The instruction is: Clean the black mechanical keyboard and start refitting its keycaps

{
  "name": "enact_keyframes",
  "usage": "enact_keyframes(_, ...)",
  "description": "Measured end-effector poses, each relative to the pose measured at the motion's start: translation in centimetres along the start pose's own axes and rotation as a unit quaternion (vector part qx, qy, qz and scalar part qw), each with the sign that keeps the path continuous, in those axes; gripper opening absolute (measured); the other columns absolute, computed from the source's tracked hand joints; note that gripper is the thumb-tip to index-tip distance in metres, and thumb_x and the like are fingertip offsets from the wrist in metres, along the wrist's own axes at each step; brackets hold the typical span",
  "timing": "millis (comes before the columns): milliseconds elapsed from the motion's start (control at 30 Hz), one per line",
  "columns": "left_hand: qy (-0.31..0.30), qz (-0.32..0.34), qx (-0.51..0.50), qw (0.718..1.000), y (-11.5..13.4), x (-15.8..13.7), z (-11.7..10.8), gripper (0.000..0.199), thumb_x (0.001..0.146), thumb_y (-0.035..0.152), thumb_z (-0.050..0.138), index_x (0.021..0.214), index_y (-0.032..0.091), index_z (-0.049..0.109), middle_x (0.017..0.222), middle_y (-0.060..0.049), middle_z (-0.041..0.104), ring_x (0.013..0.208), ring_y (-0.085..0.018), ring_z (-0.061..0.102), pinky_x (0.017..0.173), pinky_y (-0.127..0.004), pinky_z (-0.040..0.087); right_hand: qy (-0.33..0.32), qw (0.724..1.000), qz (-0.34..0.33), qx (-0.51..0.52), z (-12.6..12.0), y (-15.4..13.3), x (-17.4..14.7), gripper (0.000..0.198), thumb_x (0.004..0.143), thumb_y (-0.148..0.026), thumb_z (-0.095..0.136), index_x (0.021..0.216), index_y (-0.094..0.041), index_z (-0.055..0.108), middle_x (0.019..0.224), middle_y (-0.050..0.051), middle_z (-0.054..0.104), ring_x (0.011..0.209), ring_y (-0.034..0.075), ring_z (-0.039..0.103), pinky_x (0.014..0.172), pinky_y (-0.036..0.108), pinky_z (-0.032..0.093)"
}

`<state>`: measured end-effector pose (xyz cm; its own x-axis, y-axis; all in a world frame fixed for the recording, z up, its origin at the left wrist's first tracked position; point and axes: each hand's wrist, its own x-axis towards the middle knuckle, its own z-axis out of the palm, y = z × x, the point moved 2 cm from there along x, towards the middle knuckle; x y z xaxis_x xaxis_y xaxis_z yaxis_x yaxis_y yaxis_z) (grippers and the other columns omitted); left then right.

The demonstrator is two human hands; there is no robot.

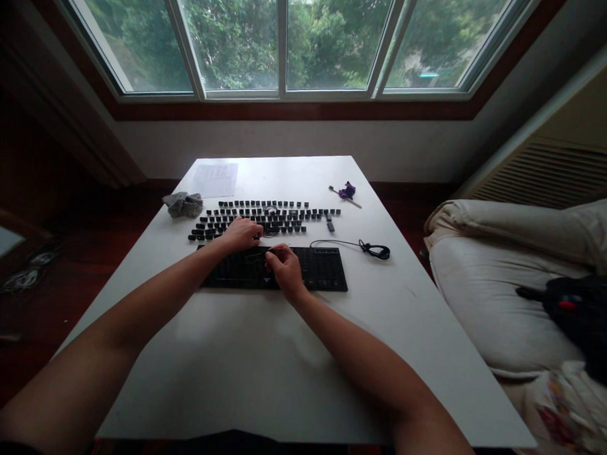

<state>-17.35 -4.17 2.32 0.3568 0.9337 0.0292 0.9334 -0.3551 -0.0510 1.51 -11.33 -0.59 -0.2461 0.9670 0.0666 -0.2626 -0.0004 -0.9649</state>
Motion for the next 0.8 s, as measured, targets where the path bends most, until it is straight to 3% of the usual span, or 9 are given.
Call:
enact_keyframes(300, 0.015, 0.008, -0.038, 0.999, 0.25, -0.16, -0.12, 0.026, 0.088, 0.025, 0.052, 0.107, 0.025, 0.071, 0.108, -0.007, 0.067, 0.095, -0.024, 0.065, 0.083, -0.034, 0.044, 0.007, 1.000, 0.014, 0.015, 0.07, 0.00, 0.13, 0.030, 0.074, -0.043, 0.075, 0.087, -0.021, 0.059, 0.070, -0.003, 0.061, 0.061, 0.014, 0.060, 0.055, 0.027, 0.048)
enact_keyframes(500, 0.004, 0.040, -0.086, 0.996, 0.16, -0.11, 0.11, 0.026, 0.083, 0.019, 0.058, 0.104, 0.023, 0.071, 0.110, -0.007, 0.064, 0.092, -0.021, 0.064, 0.078, -0.030, 0.047, 0.009, 1.000, 0.019, 0.017, -0.02, -0.03, 0.15, 0.031, 0.073, -0.044, 0.076, 0.087, -0.021, 0.060, 0.070, -0.003, 0.061, 0.060, 0.014, 0.060, 0.056, 0.027, 0.048)
enact_keyframes(800, 0.005, 0.055, -0.140, 0.989, -0.33, 0.25, 0.67, 0.026, 0.079, 0.018, 0.062, 0.102, 0.021, 0.074, 0.105, -0.007, 0.067, 0.093, -0.021, 0.064, 0.085, -0.031, 0.049, 0.006, 1.000, 0.014, 0.016, -0.13, 0.12, 0.18, 0.029, 0.075, -0.043, 0.075, 0.087, -0.021, 0.060, 0.070, -0.004, 0.061, 0.060, 0.014, 0.060, 0.055, 0.027, 0.048)
